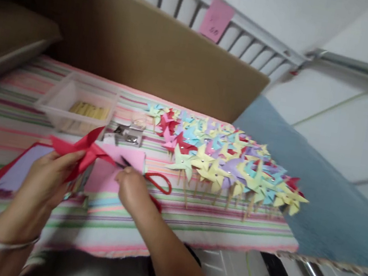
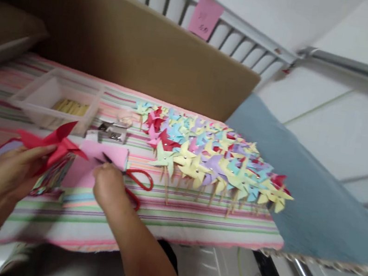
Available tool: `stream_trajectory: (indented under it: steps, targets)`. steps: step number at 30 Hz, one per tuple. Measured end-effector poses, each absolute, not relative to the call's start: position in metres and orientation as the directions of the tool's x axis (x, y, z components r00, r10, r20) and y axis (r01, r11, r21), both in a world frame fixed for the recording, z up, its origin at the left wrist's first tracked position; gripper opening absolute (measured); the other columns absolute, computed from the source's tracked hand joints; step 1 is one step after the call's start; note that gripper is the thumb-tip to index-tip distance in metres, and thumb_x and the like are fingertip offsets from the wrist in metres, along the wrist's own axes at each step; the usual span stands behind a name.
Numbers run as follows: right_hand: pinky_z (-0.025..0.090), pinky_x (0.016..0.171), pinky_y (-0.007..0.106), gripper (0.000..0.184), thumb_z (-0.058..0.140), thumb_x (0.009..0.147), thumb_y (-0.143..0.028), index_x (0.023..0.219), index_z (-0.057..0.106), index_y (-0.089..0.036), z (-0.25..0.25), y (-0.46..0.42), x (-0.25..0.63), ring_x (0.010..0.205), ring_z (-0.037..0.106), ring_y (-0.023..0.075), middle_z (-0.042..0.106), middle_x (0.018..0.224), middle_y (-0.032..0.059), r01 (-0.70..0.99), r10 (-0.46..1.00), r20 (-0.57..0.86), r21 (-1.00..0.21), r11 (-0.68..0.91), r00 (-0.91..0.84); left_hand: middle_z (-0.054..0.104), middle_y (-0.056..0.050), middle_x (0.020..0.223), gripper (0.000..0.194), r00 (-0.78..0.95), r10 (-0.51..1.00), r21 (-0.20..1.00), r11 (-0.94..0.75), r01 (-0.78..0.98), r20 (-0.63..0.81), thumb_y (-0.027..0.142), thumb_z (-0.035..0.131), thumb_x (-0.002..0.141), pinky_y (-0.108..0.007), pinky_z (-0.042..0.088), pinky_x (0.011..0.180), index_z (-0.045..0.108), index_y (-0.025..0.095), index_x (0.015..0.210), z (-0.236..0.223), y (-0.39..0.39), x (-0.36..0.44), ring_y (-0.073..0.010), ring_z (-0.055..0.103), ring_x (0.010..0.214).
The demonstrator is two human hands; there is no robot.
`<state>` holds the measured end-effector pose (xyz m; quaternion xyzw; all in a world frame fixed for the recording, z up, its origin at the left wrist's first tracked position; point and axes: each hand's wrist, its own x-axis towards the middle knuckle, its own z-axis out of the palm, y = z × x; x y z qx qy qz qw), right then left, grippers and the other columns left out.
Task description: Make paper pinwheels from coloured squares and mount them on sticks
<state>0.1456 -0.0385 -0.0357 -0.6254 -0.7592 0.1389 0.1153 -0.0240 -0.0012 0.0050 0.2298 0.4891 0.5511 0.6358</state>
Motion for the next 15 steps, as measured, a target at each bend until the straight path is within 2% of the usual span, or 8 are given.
stream_trajectory:
  steps: [2,4,6,8,10,12,15]
  targets:
    - [0.044,0.077,0.028,0.023,0.047,0.075,-0.002,0.078,0.067,-0.013,-0.04,-0.036,0.144,0.083,0.06,0.0196,0.065,0.085,0.0104,0.905,0.985,-0.014,-0.398,0.153,-0.173,0.065,-0.001,0.059,0.018,-0.063,0.923,0.813,0.3,-0.499,-0.379,0.01,0.075,0.057,-0.02,0.047,0.051,0.061,0.01,0.068,0.009,0.0,-0.021,-0.0124,0.058,0.052]
    - [0.044,0.078,0.029,0.024,0.046,0.079,-0.002,0.08,0.067,-0.013,-0.04,-0.034,0.143,0.083,0.06,0.0198,0.066,0.087,0.0115,0.888,0.984,-0.015,-0.433,0.155,-0.179,0.065,-0.002,0.058,0.019,-0.115,0.923,0.817,0.262,-0.514,-0.369,0.01,0.075,0.052,-0.02,0.047,0.052,0.061,0.01,0.064,0.009,0.001,-0.019,-0.012,0.058,0.052]
    - [0.045,0.077,0.029,0.019,0.05,0.081,-0.007,0.079,0.066,-0.014,-0.033,-0.034,0.143,0.083,0.061,0.0184,0.066,0.088,0.0098,0.816,0.991,0.007,-0.567,0.116,-0.137,0.066,-0.002,0.059,0.021,-0.115,0.93,0.823,0.246,-0.512,-0.35,0.013,0.077,0.05,-0.02,0.046,0.052,0.063,0.01,0.065,0.008,0.0,-0.017,-0.0121,0.058,0.053]
    - [0.046,0.071,0.027,0.011,0.055,0.079,-0.012,0.078,0.065,-0.017,-0.02,-0.035,0.146,0.076,0.061,0.0163,0.066,0.082,0.0052,0.608,0.999,0.003,-0.794,0.027,-0.04,0.066,-0.003,0.061,0.024,-0.093,0.938,0.825,0.242,-0.51,-0.333,0.016,0.079,0.048,-0.021,0.046,0.052,0.064,0.01,0.067,0.005,-0.001,-0.014,-0.0122,0.058,0.053]
    - [0.046,0.065,0.027,0.007,0.057,0.075,-0.015,0.078,0.063,-0.018,-0.004,-0.037,0.151,0.067,0.059,0.0147,0.064,0.071,0.0007,0.302,0.999,-0.045,-0.952,-0.053,0.03,0.066,-0.003,0.061,0.026,-0.075,0.941,0.833,0.254,-0.491,-0.331,0.018,0.08,0.047,-0.022,0.045,0.053,0.065,0.01,0.067,0.002,-0.002,-0.011,-0.0125,0.057,0.053]
    - [0.046,0.063,0.027,0.005,0.059,0.073,-0.018,0.076,0.063,-0.019,0.012,-0.04,0.158,0.063,0.058,0.0139,0.062,0.065,-0.0016,0.096,0.997,-0.06,-0.993,-0.065,0.051,0.066,-0.003,0.061,0.027,-0.067,0.935,0.849,0.283,-0.447,-0.347,0.021,0.08,0.047,-0.023,0.043,0.053,0.066,0.01,0.067,-0.001,-0.003,-0.009,-0.0132,0.057,0.053]
    - [0.048,0.072,0.03,0.001,0.063,0.072,-0.021,0.073,0.064,-0.02,0.028,-0.043,0.166,0.071,0.061,0.0152,0.064,0.071,-0.0006,0.044,0.988,0.062,-0.997,0.057,0.142,0.068,-0.004,0.063,0.03,-0.069,0.931,0.859,0.301,-0.414,-0.36,0.023,0.081,0.047,-0.023,0.042,0.054,0.067,0.011,0.069,-0.005,-0.005,-0.004,-0.0139,0.058,0.055]
